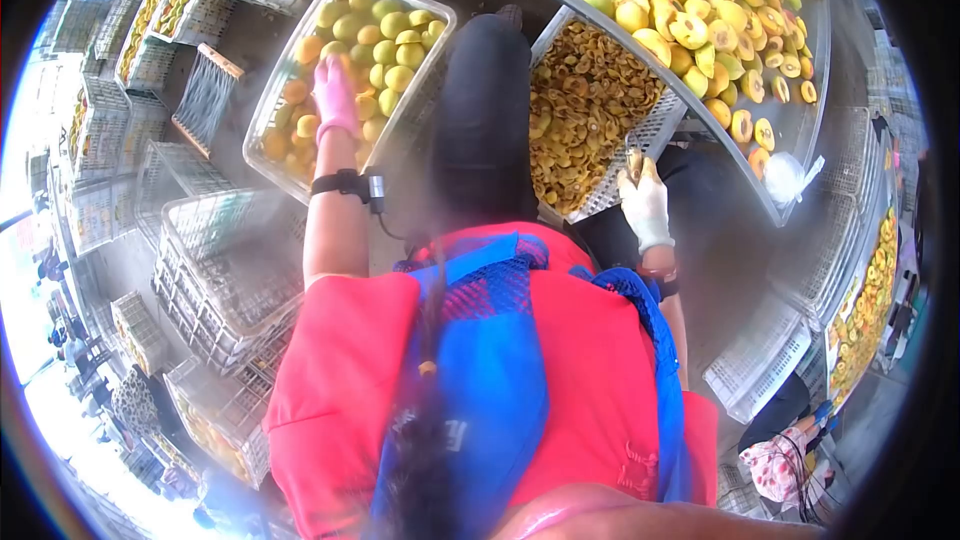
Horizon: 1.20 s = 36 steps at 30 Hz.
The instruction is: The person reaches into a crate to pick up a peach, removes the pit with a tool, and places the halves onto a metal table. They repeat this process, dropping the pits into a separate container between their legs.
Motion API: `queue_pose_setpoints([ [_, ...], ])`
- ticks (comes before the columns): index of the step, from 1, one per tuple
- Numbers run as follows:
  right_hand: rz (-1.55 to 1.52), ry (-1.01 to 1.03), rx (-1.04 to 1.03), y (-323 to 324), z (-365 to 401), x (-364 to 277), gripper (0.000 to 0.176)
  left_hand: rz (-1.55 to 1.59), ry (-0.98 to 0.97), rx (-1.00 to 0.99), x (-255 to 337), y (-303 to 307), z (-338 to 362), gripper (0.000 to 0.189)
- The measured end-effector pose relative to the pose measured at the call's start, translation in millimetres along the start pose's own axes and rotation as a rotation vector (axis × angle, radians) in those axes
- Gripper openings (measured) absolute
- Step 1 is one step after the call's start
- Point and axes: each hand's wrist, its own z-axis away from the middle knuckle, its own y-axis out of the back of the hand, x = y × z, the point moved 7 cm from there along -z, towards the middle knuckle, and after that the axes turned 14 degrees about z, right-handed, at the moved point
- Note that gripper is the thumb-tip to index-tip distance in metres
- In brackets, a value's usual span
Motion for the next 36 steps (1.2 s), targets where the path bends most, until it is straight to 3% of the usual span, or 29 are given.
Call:
queue_pose_setpoints([
  [1, 0.017, -0.02, -0.041, -4.2, 1.2, 1.3, 0.026, 0.027, 0.039, 0.046, -45.9, 33.6, -29.6, 0.054],
  [2, 0.033, -0.042, -0.081, -8.9, 2.6, 3.9, 0.029, -0.354, 0.0, 0.153, -26.3, 51.2, -19.0, 0.051],
  [3, 0.051, -0.067, -0.119, -12.6, 4.5, 5.5, 0.032, -0.482, 0.03, 0.194, -96.0, 102.9, -72.4, 0.055],
  [5, 0.034, -0.069, -0.134, -16.2, 6.4, 2.1, 0.028, -0.666, 0.124, 0.271, -65.0, 103.1, -44.5, 0.054],
  [8, -0.045, -0.138, -0.209, -35.0, 9.9, 12.9, 0.027, -0.99, -0.001, 0.24, -65.8, 95.3, -40.6, 0.062],
  [9, -0.031, -0.108, -0.207, -40.0, 9.3, 14.5, 0.029, -1.189, -0.014, 0.149, -90.1, 92.7, -51.2, 0.073],
  [11, -0.003, -0.052, -0.198, -41.4, 8.8, 10.8, 0.031, -1.203, 0.252, 0.052, -133.1, 94.7, -52.3, 0.08],
  [14, 0.051, 0.006, -0.146, -30.9, 6.5, -7.2, 0.033, -1.178, 0.272, -0.04, -141.5, 101.8, -62.9, 0.082],
  [15, 0.047, -0.042, -0.195, -33.3, 6.6, -4.5, 0.032, -1.219, 0.26, -0.108, -152.6, 108.3, -80.1, 0.082],
  [17, 0.014, -0.166, -0.298, -41.5, 9.2, 6.7, 0.032, -1.286, 0.348, -0.126, -116.4, 91.5, -80.6, 0.08],
  [18, -0.031, -0.153, -0.19, -33.7, 9.8, 1.3, 0.031, -1.27, 0.157, -0.129, -80.4, 66.4, -71.7, 0.076],
  [21, -0.009, -0.046, 0.239, -9.2, 10.9, -15.3, 0.024, -0.821, -0.308, -0.073, -6.9, -16.5, -58.3, 0.051],
  [23, -0.05, 0.026, 0.336, -2.6, 10.5, -24.5, 0.025, -0.526, -0.468, -0.25, 42.4, -94.8, -23.0, 0.044],
  [24, 0.069, -0.05, 0.127, -13.8, 6.6, -17.0, 0.025, -0.277, -0.356, -0.412, 82.1, -145.0, 21.8, 0.044],
  [25, 0.138, -0.032, -0.019, -31.2, 5.1, -3.8, 0.026, -0.258, -0.423, -0.554, 103.6, -188.6, 46.3, 0.043],
  [26, 0.207, -0.004, -0.165, -48.3, 5.2, 9.2, 0.027, -0.252, -0.19, -0.6, 124.4, -226.3, 85.4, 0.04],
  [28, 0.135, -0.104, -0.163, -46.8, 4.7, 7.3, 0.031, -0.384, -0.129, -0.911, 116.7, -296.7, 119.6, 0.04],
  [29, 0.1, -0.102, -0.131, -39.7, 5.2, 2.7, 0.03, -0.55, -0.496, -0.972, 96.7, -333.8, 121.7, 0.041],
  [30, 0.064, -0.102, -0.1, -32.1, 6.2, -1.7, 0.03, -0.727, -0.746, -1.023, 89.6, -363.4, 138.4, 0.044],
  [33, -0.051, -0.077, -0.009, -6.0, 9.4, -12.6, 0.026, -1.218, -0.688, -1.071, 48.4, -420.5, 162.4, 0.052],
  [36, -0.086, -0.055, 0.075, 4.2, 14.5, -5.7, 0.024, -1.306, -0.619, -0.995, 36.8, -443.4, 157.8, 0.055],
])
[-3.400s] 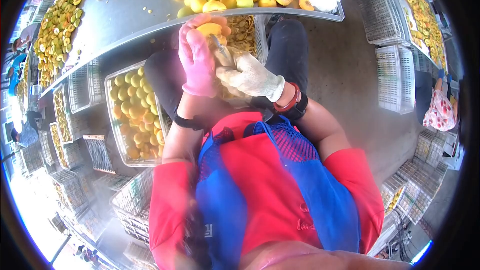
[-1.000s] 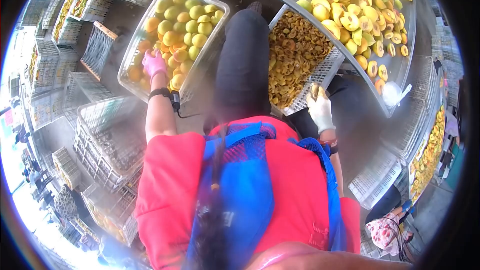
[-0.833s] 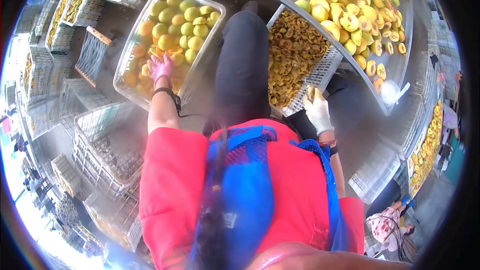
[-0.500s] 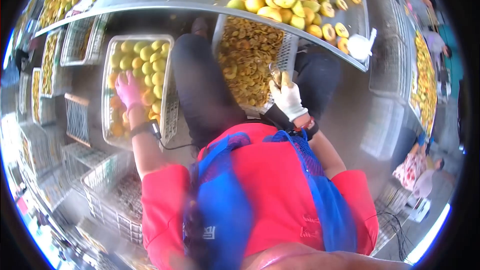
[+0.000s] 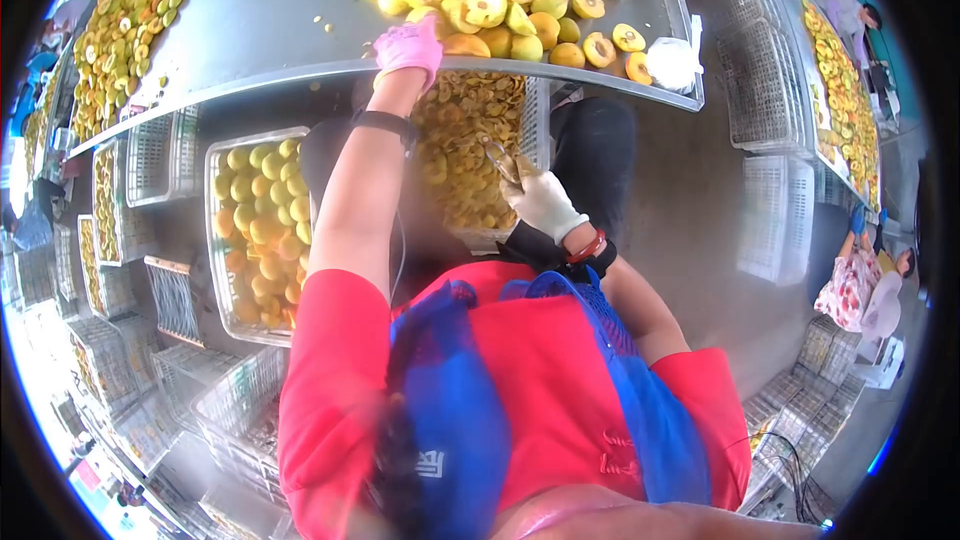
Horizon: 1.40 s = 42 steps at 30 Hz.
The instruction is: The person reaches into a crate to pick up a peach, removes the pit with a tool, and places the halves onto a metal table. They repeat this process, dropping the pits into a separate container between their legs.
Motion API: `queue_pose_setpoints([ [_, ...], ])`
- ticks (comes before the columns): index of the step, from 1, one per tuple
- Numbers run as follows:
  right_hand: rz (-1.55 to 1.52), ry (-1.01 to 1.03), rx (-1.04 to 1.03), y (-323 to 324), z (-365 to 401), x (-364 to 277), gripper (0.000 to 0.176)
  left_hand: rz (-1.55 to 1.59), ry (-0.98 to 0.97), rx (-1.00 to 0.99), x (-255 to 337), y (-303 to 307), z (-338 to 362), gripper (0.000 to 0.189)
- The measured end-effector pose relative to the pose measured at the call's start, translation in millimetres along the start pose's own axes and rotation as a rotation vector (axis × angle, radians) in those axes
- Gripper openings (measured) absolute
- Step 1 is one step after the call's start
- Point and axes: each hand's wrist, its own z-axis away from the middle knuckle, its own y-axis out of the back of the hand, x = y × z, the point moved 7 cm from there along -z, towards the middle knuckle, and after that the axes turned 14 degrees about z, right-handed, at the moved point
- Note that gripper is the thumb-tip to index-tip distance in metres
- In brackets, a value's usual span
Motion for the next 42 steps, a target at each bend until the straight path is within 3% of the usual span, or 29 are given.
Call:
queue_pose_setpoints([
  [4, -0.017, 0.036, 0.033, -4.2, 3.6, 11.1, 0.025, -0.011, -0.015, -0.003, 0.4, 5.3, -1.2, 0.057],
  [8, -0.036, 0.054, -0.004, -10.2, 0.0, 0.5, 0.025, 0.068, -0.141, 0.12, -9.6, -4.0, -11.6, 0.063],
  [12, -0.067, 0.052, 0.006, -11.4, 0.8, -1.4, 0.026, 0.169, -0.049, -0.012, -11.0, 1.0, -8.8, 0.055],
  [15, -0.163, -0.013, -0.043, -10.3, -2.7, 3.1, 0.028, 0.249, -0.129, 0.096, -8.5, 6.4, 2.8, 0.052],
  [16, -0.154, 0.018, -0.063, -4.2, -3.4, -0.7, 0.034, 0.282, -0.212, 0.227, -5.2, 15.2, 14.5, 0.049],
  [20, -0.606, -0.127, 0.045, 34.5, -21.8, -5.8, 0.04, 0.426, -0.607, 0.439, 31.1, 58.6, 91.1, 0.04],
  [21, -0.869, -0.226, -0.065, 53.1, -27.5, -20.8, 0.028, 0.421, -0.723, 0.465, 46.0, 70.6, 119.4, 0.039],
  [23, -1.153, -0.227, -0.175, 80.2, -34.9, -36.2, 0.039, 0.372, -0.891, 0.49, 62.4, 74.1, 157.5, 0.041],
  [26, -1.329, -0.061, -0.149, 100.8, -46.0, -61.4, 0.039, 0.245, -1.054, 0.453, 73.3, 57.8, 190.0, 0.056],
  [29, -1.265, -0.14, -0.111, 101.0, -41.8, -64.3, 0.041, 0.65, -1.119, 0.429, 77.2, 59.6, 205.0, 0.068],
  [30, -1.324, -0.165, 0.031, 98.8, -43.1, -61.3, 0.041, 0.877, -0.966, 0.293, 75.4, 56.8, 202.5, 0.064],
  [31, -1.303, -0.144, -0.002, 99.3, -39.8, -64.0, 0.041, 1.114, -0.797, 0.189, 71.9, 52.3, 201.8, 0.061],
  [33, -1.263, -0.1, -0.074, 102.2, -34.0, -70.1, 0.041, 1.551, -0.66, 0.18, 69.1, 38.5, 193.8, 0.047],
  [34, -1.102, -0.077, -0.052, 96.6, -40.0, -71.2, 0.04, 1.421, -0.519, 0.115, 69.6, 31.5, 188.9, 0.041],
  [37, -0.269, 0.131, 0.397, 114.8, -29.1, -79.8, 0.04, 1.61, -0.123, 0.129, 58.9, 6.0, 186.2, 0.042],
  [40, -0.297, 0.18, 0.496, 117.4, -16.9, -81.1, 0.036, 1.679, -0.087, 0.191, 55.1, 7.5, 186.8, 0.041],
  [42, -0.238, 0.225, 0.466, 129.1, -5.5, -94.2, 0.032, 1.729, -0.228, 0.188, 58.3, 18.8, 186.6, 0.042],
])
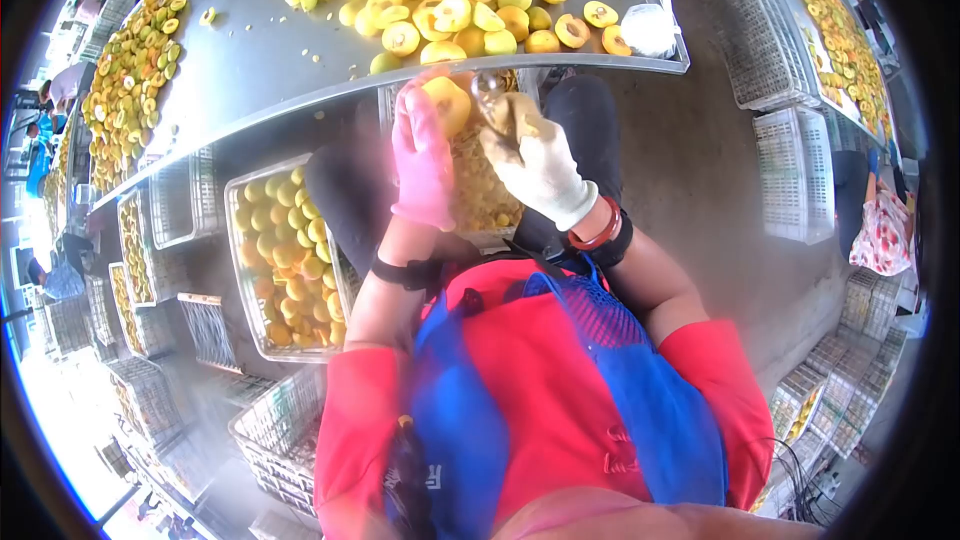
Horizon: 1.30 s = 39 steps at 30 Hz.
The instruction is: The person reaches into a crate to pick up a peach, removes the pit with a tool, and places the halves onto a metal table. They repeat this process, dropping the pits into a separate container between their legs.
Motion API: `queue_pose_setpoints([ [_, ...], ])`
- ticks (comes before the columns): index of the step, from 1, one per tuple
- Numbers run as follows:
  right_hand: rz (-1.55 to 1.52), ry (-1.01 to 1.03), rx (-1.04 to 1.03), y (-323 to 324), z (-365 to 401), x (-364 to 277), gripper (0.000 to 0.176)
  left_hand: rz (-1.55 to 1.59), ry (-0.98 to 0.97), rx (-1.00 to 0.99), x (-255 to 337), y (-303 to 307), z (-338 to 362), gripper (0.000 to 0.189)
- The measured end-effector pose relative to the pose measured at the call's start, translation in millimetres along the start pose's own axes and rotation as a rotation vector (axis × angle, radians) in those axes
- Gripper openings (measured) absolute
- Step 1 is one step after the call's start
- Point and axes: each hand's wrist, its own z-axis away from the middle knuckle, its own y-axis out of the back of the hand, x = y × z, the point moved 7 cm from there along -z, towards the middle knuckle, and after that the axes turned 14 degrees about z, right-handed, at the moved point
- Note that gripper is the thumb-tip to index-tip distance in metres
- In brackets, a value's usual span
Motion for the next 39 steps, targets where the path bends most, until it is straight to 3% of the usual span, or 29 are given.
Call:
queue_pose_setpoints([
  [3, 0.026, 0.076, -0.11, -15.8, 11.3, 1.6, 0.032, 0.094, -0.05, -0.076, 10.6, -15.4, 3.4, 0.047],
  [7, -0.035, 0.002, -0.177, -37.0, 16.2, 17.4, 0.03, 0.159, -0.096, -0.068, 6.8, -18.5, 6.7, 0.048],
  [12, -0.239, 0.142, -0.124, -31.5, 2.7, -6.7, 0.023, 0.085, -0.159, -0.084, 11.5, -21.3, 7.0, 0.044],
  [14, -0.476, -0.074, -0.328, -45.5, 9.3, 8.0, 0.017, 0.139, -0.093, -0.113, 8.7, -18.8, 7.1, 0.035],
  [16, -0.809, -0.619, -0.768, -45.6, 30.4, 5.2, 0.011, 0.131, -0.104, -0.176, 7.2, -18.2, 6.6, 0.037],
  [19, -0.903, -0.685, -0.864, -42.4, 34.1, 2.3, 0.006, 0.097, -0.093, -0.212, 4.8, -15.7, 6.8, 0.043],
  [21, -0.8, -0.664, -0.868, -44.0, 34.0, 7.7, 0.008, 0.049, -0.097, -0.208, 2.9, -11.8, 5.8, 0.049],
  [25, -0.58, -0.561, -0.84, -49.2, 30.1, 9.6, 0.01, -0.009, -0.089, -0.205, -8.0, -0.5, 4.1, 0.044],
  [29, -0.782, -0.702, -0.978, -61.4, 44.8, 19.3, 0.011, 0.013, -0.04, -0.19, -7.1, 4.3, 6.5, 0.034],
  [31, -0.899, -0.732, -1.015, -66.8, 50.3, 17.0, 0.011, -0.003, -0.029, -0.205, -8.3, 8.0, 7.4, 0.036],
  [34, -0.823, -0.643, -0.886, -71.7, 47.6, 13.2, 0.012, 0.123, 0.029, -0.233, -7.0, 4.5, 5.0, 0.042],
  [38, -1.067, -0.771, -1.061, -66.9, 51.4, 6.6, 0.009, 0.113, 0.062, -0.346, -2.9, 2.7, 5.0, 0.053],
  [39, -1.07, -0.768, -1.033, -66.0, 49.9, 8.1, 0.012, 0.139, 0.106, -0.28, 1.2, 0.4, 7.2, 0.043],
])
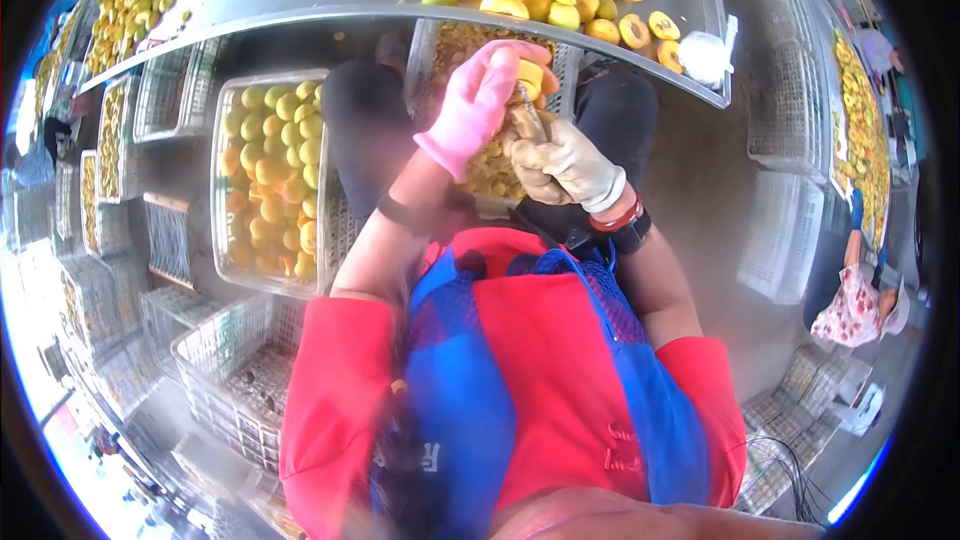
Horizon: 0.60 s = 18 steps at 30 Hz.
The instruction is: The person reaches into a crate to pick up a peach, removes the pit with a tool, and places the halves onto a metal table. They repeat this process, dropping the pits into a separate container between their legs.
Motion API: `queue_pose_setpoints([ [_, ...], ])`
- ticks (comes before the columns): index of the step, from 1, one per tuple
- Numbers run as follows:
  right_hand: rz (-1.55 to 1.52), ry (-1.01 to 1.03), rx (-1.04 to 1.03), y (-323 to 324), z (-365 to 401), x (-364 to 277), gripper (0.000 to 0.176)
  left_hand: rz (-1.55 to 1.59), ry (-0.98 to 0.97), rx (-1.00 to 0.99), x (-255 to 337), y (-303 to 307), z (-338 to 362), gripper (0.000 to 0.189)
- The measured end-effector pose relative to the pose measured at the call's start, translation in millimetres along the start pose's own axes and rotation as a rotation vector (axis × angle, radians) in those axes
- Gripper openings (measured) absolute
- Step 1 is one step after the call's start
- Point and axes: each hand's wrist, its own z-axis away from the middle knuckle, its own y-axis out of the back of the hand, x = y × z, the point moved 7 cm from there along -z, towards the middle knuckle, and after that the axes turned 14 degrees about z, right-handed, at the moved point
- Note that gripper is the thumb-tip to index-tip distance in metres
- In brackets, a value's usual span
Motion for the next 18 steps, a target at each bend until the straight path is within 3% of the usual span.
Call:
queue_pose_setpoints([
  [2, -0.008, 0.025, 0.012, -0.8, -1.7, 0.5, 0.023, -0.043, -0.099, -0.055, -0.7, 2.3, -0.6, 0.049],
  [3, 0.014, 0.054, 0.058, -2.7, -2.0, -2.4, 0.025, -0.024, -0.022, 0.03, -4.4, 4.0, 0.1, 0.048],
  [4, 0.025, 0.039, 0.089, -1.2, -4.2, -2.1, 0.023, -0.045, -0.066, 0.027, -1.0, 2.3, -1.2, 0.049],
  [8, 0.202, -0.003, 0.124, -0.1, -12.7, 7.6, 0.024, 0.342, 0.055, 0.244, -5.6, 23.6, 3.1, 0.058],
  [9, 0.198, 0.028, 0.125, -6.2, -12.4, 6.2, 0.005, 0.446, 0.036, 0.348, 0.3, 35.2, 3.9, 0.062],
  [10, 0.229, 0.044, 0.131, -8.8, -11.8, 7.5, 0.005, 0.486, -0.031, 0.437, 9.1, 52.3, 3.1, 0.064],
  [13, 0.322, 0.09, 0.199, 7.9, -18.8, 22.5, 0.007, 0.293, -0.313, 0.591, 59.8, 121.7, 26.6, 0.057],
  [16, 0.851, -0.03, 0.44, 45.1, -31.7, 42.3, 0.013, 0.237, -0.444, 0.793, 107.2, 207.5, 82.5, 0.052],
  [18, 0.868, -0.142, 0.457, 59.0, -32.3, 58.7, 0.017, -0.126, -0.508, 1.046, 129.2, 267.1, 136.6, 0.051],
])
